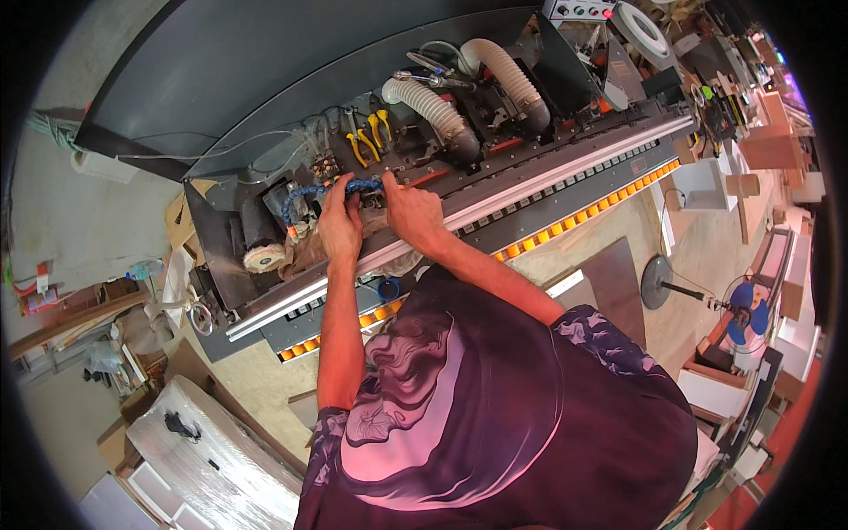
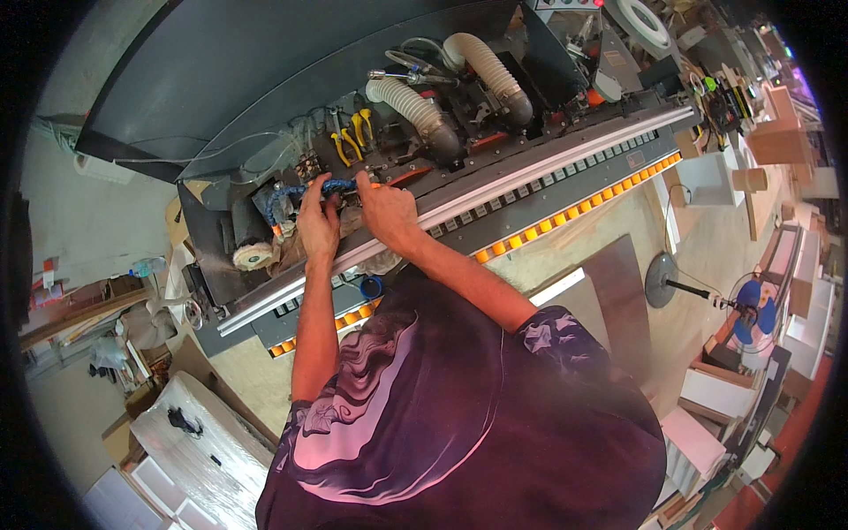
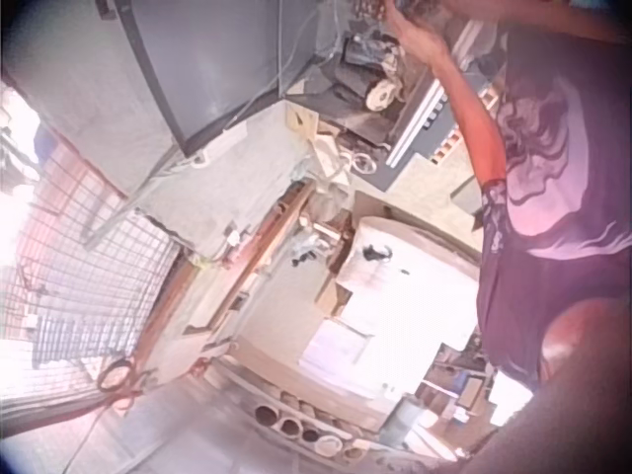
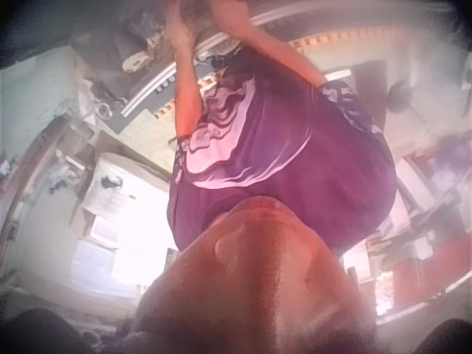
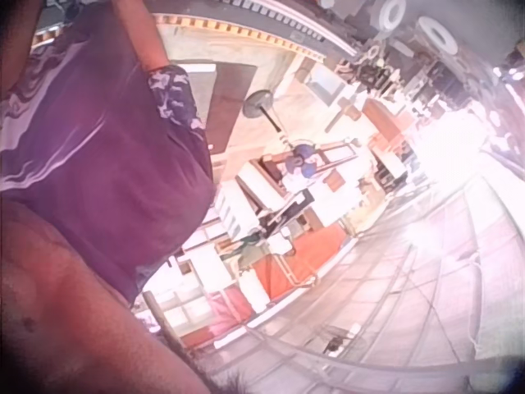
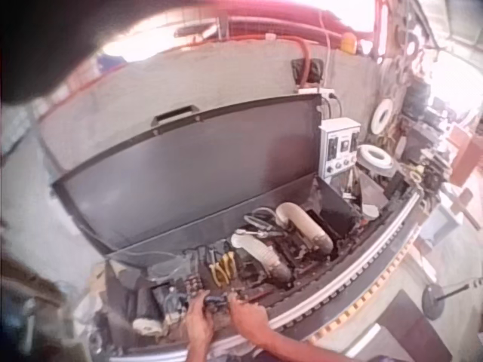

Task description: The person assembles a mechanical device on a workbench. They connect a clear tube to a white container, secure it with a red cap, and then use pliers to tighten fittings on a blue braided hose attached to the machine.

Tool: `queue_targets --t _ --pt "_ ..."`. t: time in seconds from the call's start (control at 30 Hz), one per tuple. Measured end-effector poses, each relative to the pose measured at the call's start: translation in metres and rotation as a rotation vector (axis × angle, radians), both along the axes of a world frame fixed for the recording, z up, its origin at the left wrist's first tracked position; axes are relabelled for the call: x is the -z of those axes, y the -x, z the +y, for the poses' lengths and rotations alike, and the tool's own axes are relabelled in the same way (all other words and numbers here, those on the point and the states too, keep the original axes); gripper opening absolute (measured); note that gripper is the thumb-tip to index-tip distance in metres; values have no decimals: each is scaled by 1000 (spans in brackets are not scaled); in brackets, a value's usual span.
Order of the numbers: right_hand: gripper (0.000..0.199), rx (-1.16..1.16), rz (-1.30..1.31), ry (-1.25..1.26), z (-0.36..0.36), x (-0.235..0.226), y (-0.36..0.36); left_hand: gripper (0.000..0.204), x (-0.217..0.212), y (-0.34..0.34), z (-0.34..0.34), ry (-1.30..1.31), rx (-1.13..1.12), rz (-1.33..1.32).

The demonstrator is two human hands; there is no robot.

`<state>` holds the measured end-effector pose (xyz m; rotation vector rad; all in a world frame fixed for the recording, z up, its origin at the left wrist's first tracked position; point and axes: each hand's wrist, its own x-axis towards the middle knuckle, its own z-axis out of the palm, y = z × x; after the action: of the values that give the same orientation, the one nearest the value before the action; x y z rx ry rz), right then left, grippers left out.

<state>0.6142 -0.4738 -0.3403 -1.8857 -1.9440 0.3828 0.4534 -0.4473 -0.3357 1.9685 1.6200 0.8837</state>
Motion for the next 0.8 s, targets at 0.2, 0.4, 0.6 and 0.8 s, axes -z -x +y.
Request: queue_targets --t 0.2,0.4,0.6,0.8 --pt "21 -27 -36 4 -4 -8 1 35 4 6 0 -50 -23 124" --pt "20 -32 -34 -63 -5 -6 2 37 9 9 2 -22 -4 136" --pt "18 -19 -36 -87 -5 -7 2 39 8 7 0 -76 8 76" --pt "20 -26 -26 -127 -8 -5 1 51 8 9 -1 62 -4 51"
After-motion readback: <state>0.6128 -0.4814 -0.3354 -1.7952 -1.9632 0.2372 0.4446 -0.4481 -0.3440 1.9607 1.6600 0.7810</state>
